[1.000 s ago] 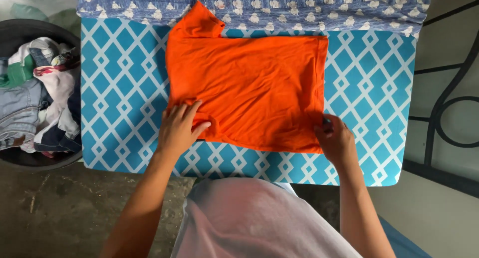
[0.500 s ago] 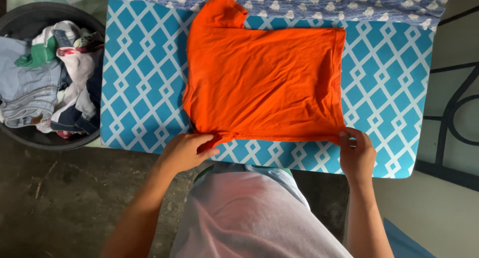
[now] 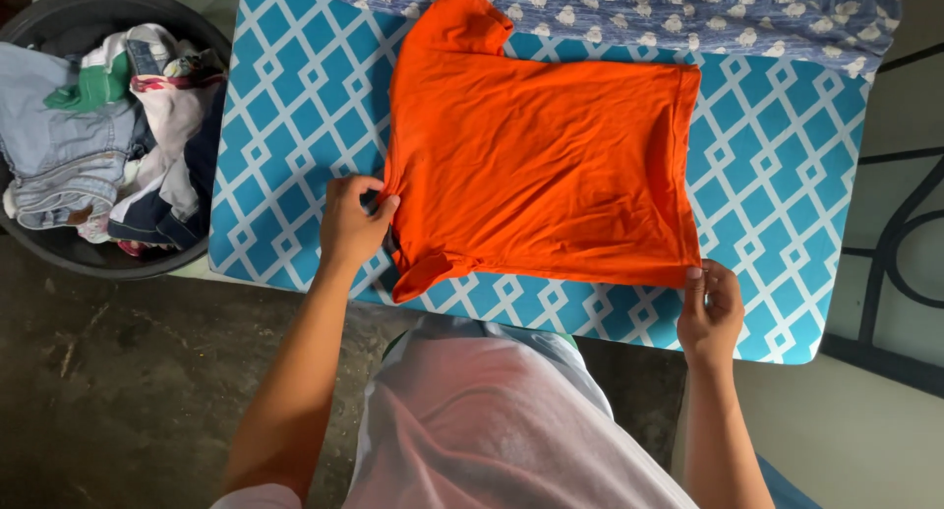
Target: Folding an orange t-shirt on a bed.
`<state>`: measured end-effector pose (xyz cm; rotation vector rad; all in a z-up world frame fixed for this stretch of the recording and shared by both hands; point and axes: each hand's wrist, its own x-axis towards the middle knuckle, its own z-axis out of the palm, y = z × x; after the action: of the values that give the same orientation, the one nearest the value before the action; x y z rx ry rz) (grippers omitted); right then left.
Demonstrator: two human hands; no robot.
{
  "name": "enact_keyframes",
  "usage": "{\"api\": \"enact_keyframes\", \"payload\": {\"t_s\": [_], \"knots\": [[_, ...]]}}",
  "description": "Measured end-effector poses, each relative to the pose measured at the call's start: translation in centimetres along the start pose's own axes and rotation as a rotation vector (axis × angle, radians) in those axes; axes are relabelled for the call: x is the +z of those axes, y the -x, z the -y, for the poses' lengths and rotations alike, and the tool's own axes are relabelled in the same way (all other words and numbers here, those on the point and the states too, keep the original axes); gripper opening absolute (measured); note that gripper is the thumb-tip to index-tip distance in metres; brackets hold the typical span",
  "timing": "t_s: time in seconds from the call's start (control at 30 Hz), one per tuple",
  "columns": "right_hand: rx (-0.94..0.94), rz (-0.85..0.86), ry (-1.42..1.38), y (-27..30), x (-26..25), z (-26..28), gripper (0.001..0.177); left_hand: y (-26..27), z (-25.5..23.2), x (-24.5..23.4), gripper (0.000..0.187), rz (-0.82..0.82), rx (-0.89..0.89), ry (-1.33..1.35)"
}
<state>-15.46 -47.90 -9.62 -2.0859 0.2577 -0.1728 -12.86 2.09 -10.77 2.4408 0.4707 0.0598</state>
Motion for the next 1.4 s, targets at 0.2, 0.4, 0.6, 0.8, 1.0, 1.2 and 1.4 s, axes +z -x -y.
{"api": "enact_keyframes", "payload": {"t_s": [0.2,0.4,0.6,0.8,1.0,1.2,1.4], "knots": [[-0.057,0.113,0.241,0.5,-1.0,-0.6,0.020,-0.5,1.2,-1.3,0.026,0.125,-0.158,0.121],[-0.147,0.271,0.597,-0.6,-1.1,2.5,0.039,-0.9,-0.9,-2.6,0.037,0.124,-0.102,-0.029],[-0.085,0.071,0.445,-9.5,2.7,6.0,0.025,-8.3,-0.4,1.0,0.046,0.075,-0.043,-0.013],[-0.221,-0.033,0.472,-21.8,8.5,2.0,0.023,-15.9,-3.8,3.6,0.047,-0.022,-0.056,-0.083],[-0.087,-0.119,0.405,-25.4,10.9,3.0,0.032,-19.2,-3.5,6.1,0.035,-0.176,-0.048,-0.117],[-0.390,-0.302,0.400,-26.4,12.0,0.8,0.029,-19.6,-5.7,6.3,0.031,-0.225,-0.164,-0.129],[-0.198,-0.087,0.062,-27.1,12.1,1.4,0.030,-19.7,-5.5,5.9,0.031,-0.242,0.069,0.014]]}}
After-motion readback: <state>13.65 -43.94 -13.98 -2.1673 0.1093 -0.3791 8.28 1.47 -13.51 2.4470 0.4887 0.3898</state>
